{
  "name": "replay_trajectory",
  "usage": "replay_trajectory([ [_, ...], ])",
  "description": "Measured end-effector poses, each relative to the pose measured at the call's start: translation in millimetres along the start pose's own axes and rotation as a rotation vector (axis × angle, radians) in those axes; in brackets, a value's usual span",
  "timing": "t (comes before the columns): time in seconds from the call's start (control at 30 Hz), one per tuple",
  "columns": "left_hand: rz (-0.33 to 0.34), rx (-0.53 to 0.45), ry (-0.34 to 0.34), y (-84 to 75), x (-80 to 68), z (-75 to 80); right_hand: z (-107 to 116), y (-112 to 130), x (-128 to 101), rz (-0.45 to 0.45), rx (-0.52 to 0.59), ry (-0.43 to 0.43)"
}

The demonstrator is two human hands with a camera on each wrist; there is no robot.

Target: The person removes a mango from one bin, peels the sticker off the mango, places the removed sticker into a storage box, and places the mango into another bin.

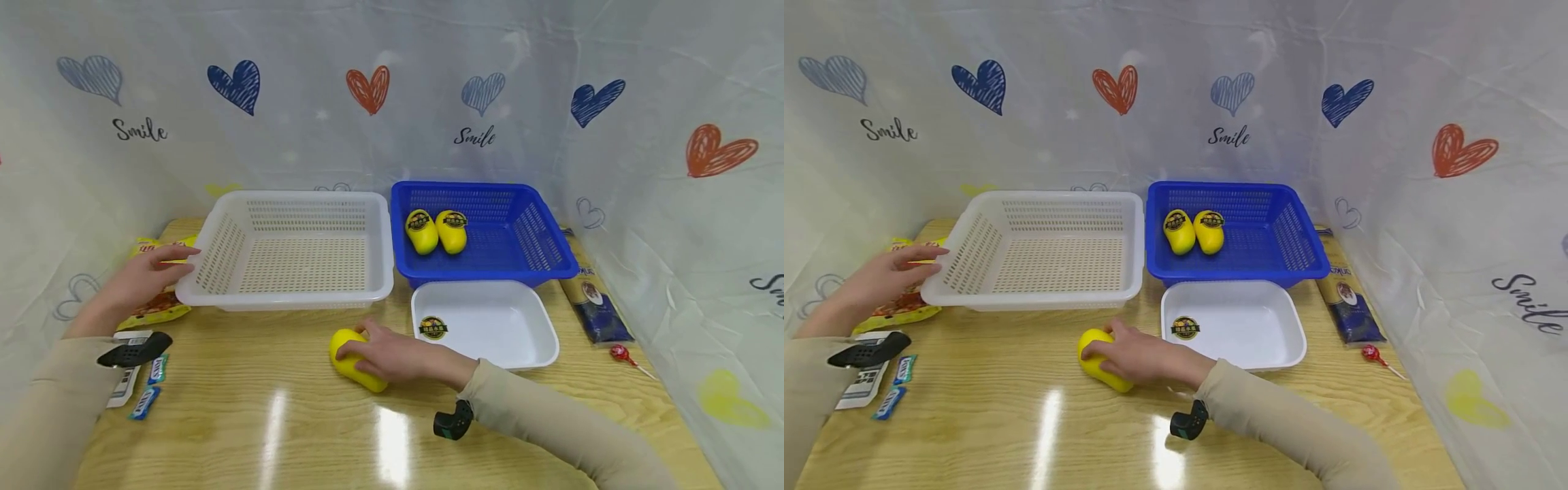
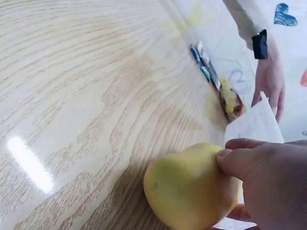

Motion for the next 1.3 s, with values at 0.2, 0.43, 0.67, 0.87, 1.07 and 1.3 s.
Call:
replay_trajectory([
  [0.2,0.061,-0.045,0.058,24.0,-1.2,-6.4,-2,-2,1,0.001,0.028,0.0],
  [0.43,0.024,-0.126,0.08,28.3,2.4,-16.8,11,-2,-12,0.076,0.094,-0.083],
  [0.67,-0.024,-0.353,0.111,33.0,4.6,-26.7,44,-2,-46,0.055,0.349,-0.149],
  [0.87,0.009,-0.317,0.101,34.2,0.8,-27.5,80,-12,-68,0.02,0.505,-0.316],
  [1.07,-0.004,-0.333,0.089,35.6,-0.1,-28.0,117,-31,-61,-0.027,0.606,-0.513],
  [1.3,-0.009,-0.37,0.086,32.9,-1.7,-27.7,146,-57,-4,-0.112,0.686,-0.569],
])
Point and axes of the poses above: each hand's wrist, its own x-axis towards the middle knuckle, its own z-axis out of the back of the hand, y = z × x, the point moved 7 cm from there along x, towards the middle knuckle, and after that the axes turned 9 degrees about x, right-handed, at the moved point
